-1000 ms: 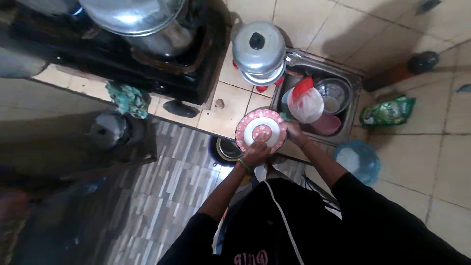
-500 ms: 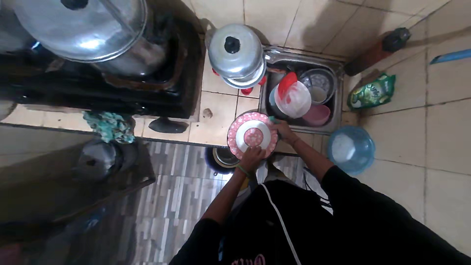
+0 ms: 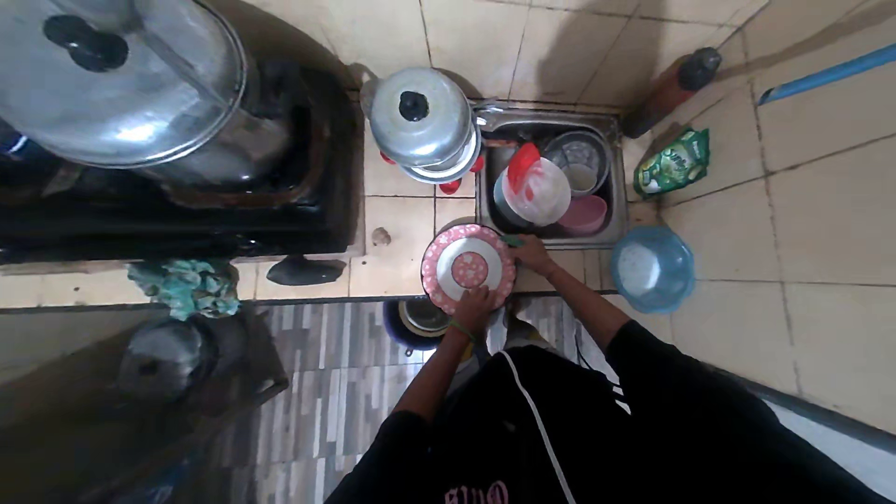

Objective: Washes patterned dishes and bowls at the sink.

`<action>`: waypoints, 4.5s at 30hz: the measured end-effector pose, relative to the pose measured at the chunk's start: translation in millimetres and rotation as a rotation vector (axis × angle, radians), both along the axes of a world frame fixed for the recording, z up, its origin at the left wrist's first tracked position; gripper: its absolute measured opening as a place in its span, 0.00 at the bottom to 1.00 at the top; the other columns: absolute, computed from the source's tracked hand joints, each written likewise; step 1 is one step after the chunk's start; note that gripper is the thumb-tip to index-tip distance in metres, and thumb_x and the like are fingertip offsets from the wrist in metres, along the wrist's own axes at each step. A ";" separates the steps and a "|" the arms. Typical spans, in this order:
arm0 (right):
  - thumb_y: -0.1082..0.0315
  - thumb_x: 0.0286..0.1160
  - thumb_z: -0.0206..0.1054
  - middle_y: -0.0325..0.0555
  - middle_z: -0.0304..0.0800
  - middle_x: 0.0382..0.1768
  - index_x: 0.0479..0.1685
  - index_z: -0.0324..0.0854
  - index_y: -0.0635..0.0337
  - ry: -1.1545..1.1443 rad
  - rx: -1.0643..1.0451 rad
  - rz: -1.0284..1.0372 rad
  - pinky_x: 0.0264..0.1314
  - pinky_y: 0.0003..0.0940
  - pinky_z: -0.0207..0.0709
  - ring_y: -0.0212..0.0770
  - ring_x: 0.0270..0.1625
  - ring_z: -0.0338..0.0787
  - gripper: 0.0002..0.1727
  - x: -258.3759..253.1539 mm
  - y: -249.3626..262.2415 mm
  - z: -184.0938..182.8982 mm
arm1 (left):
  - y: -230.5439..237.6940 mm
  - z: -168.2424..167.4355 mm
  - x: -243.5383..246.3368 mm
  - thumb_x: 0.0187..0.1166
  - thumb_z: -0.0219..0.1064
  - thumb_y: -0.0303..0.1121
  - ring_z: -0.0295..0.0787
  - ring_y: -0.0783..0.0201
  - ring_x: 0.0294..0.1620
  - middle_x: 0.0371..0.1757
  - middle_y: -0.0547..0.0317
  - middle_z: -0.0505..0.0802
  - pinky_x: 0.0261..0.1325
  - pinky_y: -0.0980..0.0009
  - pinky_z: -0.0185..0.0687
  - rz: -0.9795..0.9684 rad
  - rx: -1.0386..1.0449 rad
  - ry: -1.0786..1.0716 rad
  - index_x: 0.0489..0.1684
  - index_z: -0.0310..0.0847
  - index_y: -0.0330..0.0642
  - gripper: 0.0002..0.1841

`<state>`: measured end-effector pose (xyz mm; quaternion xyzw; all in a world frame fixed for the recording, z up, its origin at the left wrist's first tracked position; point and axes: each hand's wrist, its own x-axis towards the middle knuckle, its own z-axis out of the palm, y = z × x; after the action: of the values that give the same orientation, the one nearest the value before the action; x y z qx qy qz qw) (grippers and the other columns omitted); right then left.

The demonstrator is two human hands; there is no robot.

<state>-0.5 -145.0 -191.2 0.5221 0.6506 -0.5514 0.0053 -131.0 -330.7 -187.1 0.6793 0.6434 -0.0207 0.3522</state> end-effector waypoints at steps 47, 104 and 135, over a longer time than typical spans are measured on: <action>0.76 0.73 0.70 0.62 0.88 0.59 0.55 0.90 0.59 -0.235 0.579 0.641 0.58 0.60 0.83 0.66 0.66 0.85 0.14 93.1 125.5 49.1 | 272.2 4.4 25.1 0.82 0.68 0.36 0.80 0.36 0.73 0.67 0.26 0.85 0.77 0.43 0.71 1.288 -0.140 -0.282 0.66 0.79 0.24 0.23; 0.55 0.83 0.66 0.64 0.75 0.77 0.80 0.71 0.66 0.280 0.309 0.024 0.85 0.57 0.64 0.58 0.82 0.72 0.32 16.4 117.2 87.8 | 190.3 102.2 22.1 0.91 0.53 0.32 0.83 0.52 0.67 0.73 0.34 0.81 0.71 0.54 0.78 1.450 0.221 -0.828 0.86 0.60 0.32 0.25; 0.66 0.84 0.60 0.58 0.62 0.89 0.86 0.70 0.56 0.317 0.582 0.659 0.93 0.54 0.54 0.57 0.92 0.59 0.29 36.6 38.1 72.7 | 147.0 103.4 24.1 0.96 0.42 0.38 0.83 0.62 0.64 0.67 0.40 0.85 0.72 0.61 0.78 1.282 0.219 -0.897 0.81 0.66 0.30 0.25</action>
<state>36.1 -106.9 -118.5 0.1768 0.9022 -0.3878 -0.0660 -106.9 -183.7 -83.7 0.1501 0.7045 0.5257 0.4525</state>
